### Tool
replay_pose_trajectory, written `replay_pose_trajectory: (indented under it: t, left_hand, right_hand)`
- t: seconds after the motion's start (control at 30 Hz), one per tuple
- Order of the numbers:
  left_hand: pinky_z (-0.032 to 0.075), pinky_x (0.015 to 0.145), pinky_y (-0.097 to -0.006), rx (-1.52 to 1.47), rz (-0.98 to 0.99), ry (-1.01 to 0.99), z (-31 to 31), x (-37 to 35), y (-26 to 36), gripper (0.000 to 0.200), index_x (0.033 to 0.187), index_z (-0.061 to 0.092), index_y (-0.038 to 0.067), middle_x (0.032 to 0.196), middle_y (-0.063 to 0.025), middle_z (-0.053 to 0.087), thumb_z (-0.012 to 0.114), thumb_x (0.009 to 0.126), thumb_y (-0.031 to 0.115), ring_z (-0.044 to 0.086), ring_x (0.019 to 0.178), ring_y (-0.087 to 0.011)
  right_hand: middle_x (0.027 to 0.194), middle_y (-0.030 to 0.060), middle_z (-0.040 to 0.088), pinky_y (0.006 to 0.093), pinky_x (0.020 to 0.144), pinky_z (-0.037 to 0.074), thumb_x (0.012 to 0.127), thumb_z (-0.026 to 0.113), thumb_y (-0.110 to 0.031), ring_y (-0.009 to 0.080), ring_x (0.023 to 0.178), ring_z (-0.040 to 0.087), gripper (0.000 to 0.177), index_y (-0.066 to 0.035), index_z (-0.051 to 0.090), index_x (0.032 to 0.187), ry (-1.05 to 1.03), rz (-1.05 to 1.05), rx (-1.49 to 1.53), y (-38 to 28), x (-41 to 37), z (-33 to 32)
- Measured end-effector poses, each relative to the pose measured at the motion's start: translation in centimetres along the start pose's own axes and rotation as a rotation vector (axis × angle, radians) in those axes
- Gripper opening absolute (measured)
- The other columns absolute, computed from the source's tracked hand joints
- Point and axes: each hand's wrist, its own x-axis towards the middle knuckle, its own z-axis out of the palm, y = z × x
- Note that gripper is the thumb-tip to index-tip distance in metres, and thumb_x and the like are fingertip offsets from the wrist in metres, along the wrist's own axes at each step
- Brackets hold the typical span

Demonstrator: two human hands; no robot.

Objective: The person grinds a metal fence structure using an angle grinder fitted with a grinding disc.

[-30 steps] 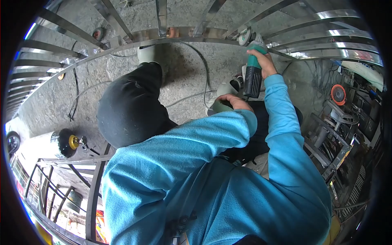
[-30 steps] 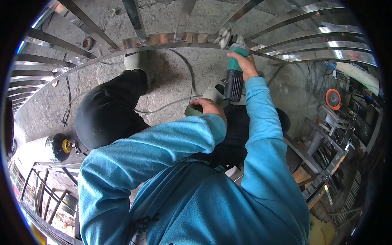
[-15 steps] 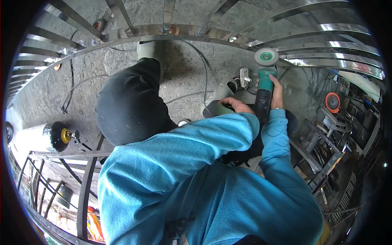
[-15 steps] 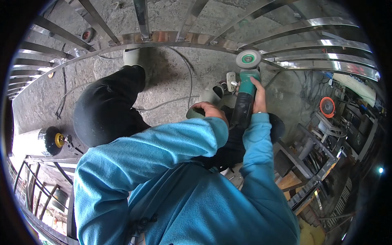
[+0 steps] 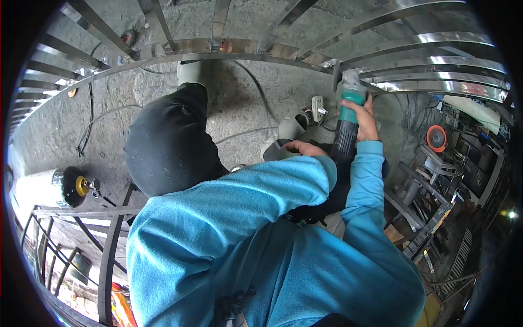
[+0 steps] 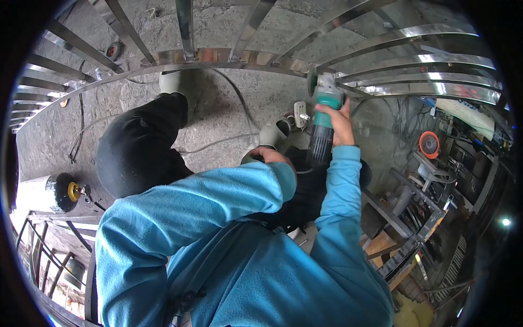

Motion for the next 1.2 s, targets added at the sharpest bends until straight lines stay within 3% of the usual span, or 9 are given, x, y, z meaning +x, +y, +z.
replay_pose_trajectory:
  t: [0.03, 0.1, 0.2, 0.53, 0.67, 0.87, 1.03, 1.1, 1.2]
  left_hand:
    - [0.047, 0.083, -0.0688, 0.000, -0.004, -0.002, 0.0, 0.0, 0.0, 0.040, 0.126, 0.065, 0.006, 0.126, -0.0142, 0.064, 0.068, 0.088, 0.018, 0.060, 0.112, -0.0401]
    - [0.047, 0.083, -0.0686, 0.000, -0.008, -0.008, -0.1, 0.1, 0.0, 0.040, 0.126, 0.065, 0.006, 0.125, -0.0141, 0.064, 0.068, 0.088, 0.018, 0.060, 0.112, -0.0399]
    - [0.047, 0.083, -0.0684, 0.004, -0.017, -0.022, -0.2, 0.2, 0.0, 0.040, 0.126, 0.065, 0.006, 0.125, -0.0139, 0.064, 0.069, 0.088, 0.018, 0.061, 0.112, -0.0397]
    - [0.047, 0.083, -0.0663, 0.006, -0.050, -0.064, -0.2, -0.3, -0.4, 0.044, 0.128, 0.064, 0.007, 0.125, -0.0136, 0.064, 0.071, 0.087, 0.020, 0.061, 0.110, -0.0395]
    - [0.046, 0.083, -0.0677, -0.043, -0.041, -0.033, 0.1, 0.9, -0.5, 0.042, 0.129, 0.063, 0.007, 0.127, -0.0140, 0.063, 0.068, 0.088, 0.020, 0.061, 0.110, -0.0400]
    - [0.047, 0.082, -0.0687, -0.019, -0.025, -0.040, 0.1, -0.3, -0.8, 0.039, 0.126, 0.065, 0.006, 0.125, -0.0145, 0.064, 0.068, 0.089, 0.018, 0.062, 0.109, -0.0404]
    - [0.048, 0.083, -0.0672, 0.062, -0.026, -0.087, -0.1, -1.0, -0.7, 0.037, 0.123, 0.066, 0.004, 0.123, -0.0153, 0.065, 0.069, 0.088, 0.016, 0.063, 0.108, -0.0406]
    - [0.043, 0.100, -0.0586, 0.045, -0.035, -0.145, -0.4, -0.6, -0.4, 0.041, 0.130, 0.057, 0.007, 0.128, -0.0122, 0.060, 0.066, 0.093, 0.022, 0.058, 0.115, -0.0331]
    - [0.048, 0.085, -0.0653, 0.037, 0.018, -0.090, -0.2, -0.7, -0.5, 0.037, 0.122, 0.066, 0.003, 0.124, -0.0147, 0.065, 0.070, 0.088, 0.016, 0.062, 0.109, -0.0407]
  right_hand:
    - [0.111, 0.0180, 0.063, 0.0397, 0.078, 0.057, 0.075, 0.077, -0.012, 0.0306, 0.092, 0.067, 0.073, -0.001, 0.038, 0.136, -0.002, -0.005, -0.003, -0.2, 0.8, 0.1]
    - [0.117, 0.0201, 0.063, 0.0399, 0.090, 0.052, 0.064, 0.084, -0.012, 0.0362, 0.106, 0.064, 0.093, -0.005, 0.034, 0.142, 0.084, -0.253, -0.458, -0.4, 2.7, 0.3]
    - [0.122, 0.0245, 0.061, 0.0385, 0.098, 0.046, 0.059, 0.085, -0.016, 0.0390, 0.116, 0.059, 0.103, -0.007, 0.030, 0.146, 0.055, -0.364, -0.815, -1.0, 4.8, 0.9]
    - [0.113, 0.0253, 0.064, 0.0397, 0.093, 0.049, 0.061, 0.083, -0.018, 0.0385, 0.108, 0.064, 0.104, -0.009, 0.026, 0.147, 0.026, -0.291, -0.953, -2.9, 7.0, 3.0]
    - [0.120, 0.0246, 0.061, 0.0391, 0.094, 0.047, 0.061, 0.084, -0.017, 0.0375, 0.113, 0.061, 0.101, -0.009, 0.029, 0.146, 0.048, -0.284, -0.971, -3.4, 7.6, 3.6]
    - [0.109, 0.0220, 0.067, 0.0410, 0.093, 0.049, 0.062, 0.083, -0.018, 0.0394, 0.106, 0.065, 0.098, -0.013, 0.030, 0.144, 0.030, -0.299, -1.018, -3.6, 8.2, 3.4]
    - [0.104, 0.0208, 0.067, 0.0401, 0.092, 0.049, 0.062, 0.083, -0.017, 0.0392, 0.104, 0.065, 0.100, -0.012, 0.028, 0.146, -0.083, -0.157, -1.042, -5.0, 5.5, 2.6]
    - [0.109, 0.0223, 0.065, 0.0395, 0.092, 0.048, 0.061, 0.083, -0.015, 0.0374, 0.106, 0.064, 0.099, -0.011, 0.030, 0.145, -0.079, -0.197, -1.048, -4.6, 4.9, 1.6]
    - [0.117, 0.0241, 0.062, 0.0386, 0.094, 0.047, 0.060, 0.083, -0.014, 0.0355, 0.109, 0.062, 0.099, -0.008, 0.031, 0.144, -0.051, -0.256, -1.029, -4.0, 4.6, 0.5]
